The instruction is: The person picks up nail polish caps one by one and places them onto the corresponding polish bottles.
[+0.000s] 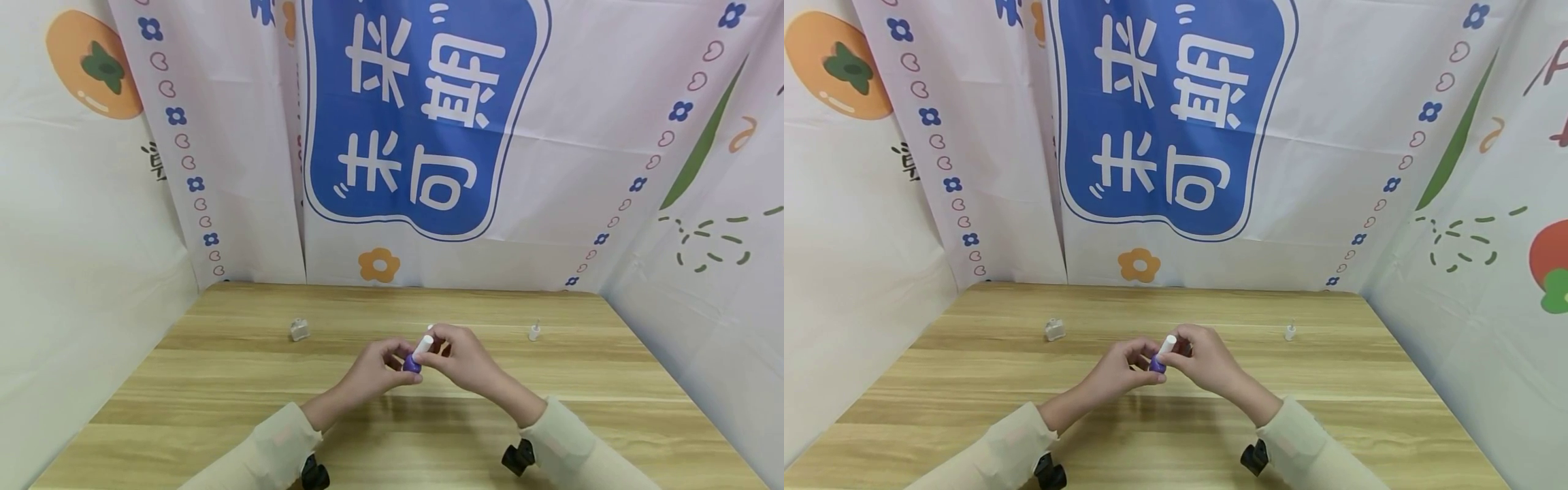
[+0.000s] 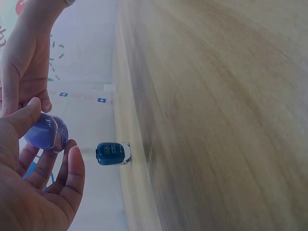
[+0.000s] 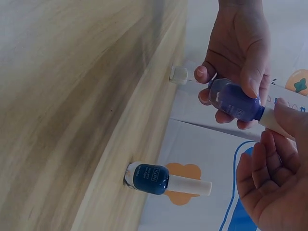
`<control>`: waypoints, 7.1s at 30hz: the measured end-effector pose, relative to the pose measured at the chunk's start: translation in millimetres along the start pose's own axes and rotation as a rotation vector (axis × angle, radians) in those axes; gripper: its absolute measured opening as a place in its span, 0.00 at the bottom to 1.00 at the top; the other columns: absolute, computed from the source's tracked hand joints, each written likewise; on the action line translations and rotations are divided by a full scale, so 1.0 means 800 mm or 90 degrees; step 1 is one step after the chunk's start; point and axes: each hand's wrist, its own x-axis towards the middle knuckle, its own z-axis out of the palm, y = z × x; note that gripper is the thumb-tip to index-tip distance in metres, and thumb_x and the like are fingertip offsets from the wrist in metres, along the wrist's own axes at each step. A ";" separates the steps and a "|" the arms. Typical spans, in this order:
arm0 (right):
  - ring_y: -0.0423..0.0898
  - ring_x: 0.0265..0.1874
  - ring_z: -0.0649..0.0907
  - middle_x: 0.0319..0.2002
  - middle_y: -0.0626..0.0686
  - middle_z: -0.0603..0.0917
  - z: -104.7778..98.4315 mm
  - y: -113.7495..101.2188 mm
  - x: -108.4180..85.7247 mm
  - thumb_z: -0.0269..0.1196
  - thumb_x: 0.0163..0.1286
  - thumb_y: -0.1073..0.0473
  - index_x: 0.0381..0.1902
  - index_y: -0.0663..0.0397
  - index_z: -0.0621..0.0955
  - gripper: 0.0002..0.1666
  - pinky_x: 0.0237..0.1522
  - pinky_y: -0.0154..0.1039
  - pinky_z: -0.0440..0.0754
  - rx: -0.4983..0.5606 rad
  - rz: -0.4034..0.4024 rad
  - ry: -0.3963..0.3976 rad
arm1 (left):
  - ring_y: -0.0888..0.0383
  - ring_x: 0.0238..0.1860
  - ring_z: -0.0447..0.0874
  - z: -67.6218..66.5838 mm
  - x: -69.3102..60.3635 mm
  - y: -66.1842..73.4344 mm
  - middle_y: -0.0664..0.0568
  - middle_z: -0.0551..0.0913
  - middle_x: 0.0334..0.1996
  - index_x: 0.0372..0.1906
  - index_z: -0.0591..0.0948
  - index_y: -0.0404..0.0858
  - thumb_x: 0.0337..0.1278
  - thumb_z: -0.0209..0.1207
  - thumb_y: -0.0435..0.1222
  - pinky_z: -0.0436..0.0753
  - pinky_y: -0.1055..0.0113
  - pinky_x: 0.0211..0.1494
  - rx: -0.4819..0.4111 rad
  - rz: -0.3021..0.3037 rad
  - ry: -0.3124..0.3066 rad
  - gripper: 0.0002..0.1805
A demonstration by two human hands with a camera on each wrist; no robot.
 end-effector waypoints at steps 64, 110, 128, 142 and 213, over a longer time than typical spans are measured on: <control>0.53 0.33 0.78 0.32 0.51 0.79 0.006 0.005 0.005 0.68 0.65 0.55 0.37 0.54 0.79 0.11 0.31 0.36 0.78 0.178 0.072 -0.005 | 0.55 0.33 0.81 -0.006 -0.004 0.000 0.49 0.83 0.37 0.46 0.82 0.36 0.52 0.71 0.35 0.82 0.68 0.32 -0.075 -0.035 -0.017 0.17; 0.53 0.30 0.77 0.28 0.50 0.78 -0.002 -0.036 0.007 0.68 0.63 0.64 0.30 0.59 0.76 0.10 0.27 0.34 0.76 0.145 0.093 0.031 | 0.53 0.36 0.80 -0.005 -0.003 0.009 0.49 0.83 0.38 0.47 0.81 0.35 0.54 0.68 0.31 0.81 0.68 0.33 -0.087 -0.043 -0.012 0.15; 0.48 0.35 0.78 0.37 0.54 0.80 -0.021 -0.001 0.015 0.60 0.71 0.62 0.50 0.61 0.82 0.13 0.32 0.36 0.80 0.201 -0.039 -0.120 | 0.52 0.37 0.80 -0.007 -0.003 0.012 0.49 0.82 0.40 0.49 0.80 0.34 0.54 0.69 0.34 0.82 0.65 0.33 -0.102 -0.029 -0.028 0.18; 0.47 0.34 0.77 0.34 0.50 0.80 -0.010 -0.003 0.014 0.65 0.68 0.61 0.40 0.57 0.83 0.05 0.33 0.36 0.79 0.168 0.003 -0.055 | 0.52 0.36 0.79 -0.007 -0.004 0.012 0.50 0.82 0.39 0.49 0.80 0.35 0.55 0.68 0.32 0.82 0.64 0.34 -0.093 -0.044 -0.018 0.16; 0.49 0.36 0.77 0.34 0.50 0.79 -0.004 -0.007 0.014 0.64 0.69 0.61 0.39 0.57 0.80 0.05 0.35 0.37 0.80 0.152 0.042 -0.031 | 0.53 0.36 0.80 -0.007 -0.003 0.012 0.50 0.82 0.38 0.49 0.80 0.35 0.54 0.69 0.34 0.82 0.66 0.33 -0.089 -0.040 -0.009 0.18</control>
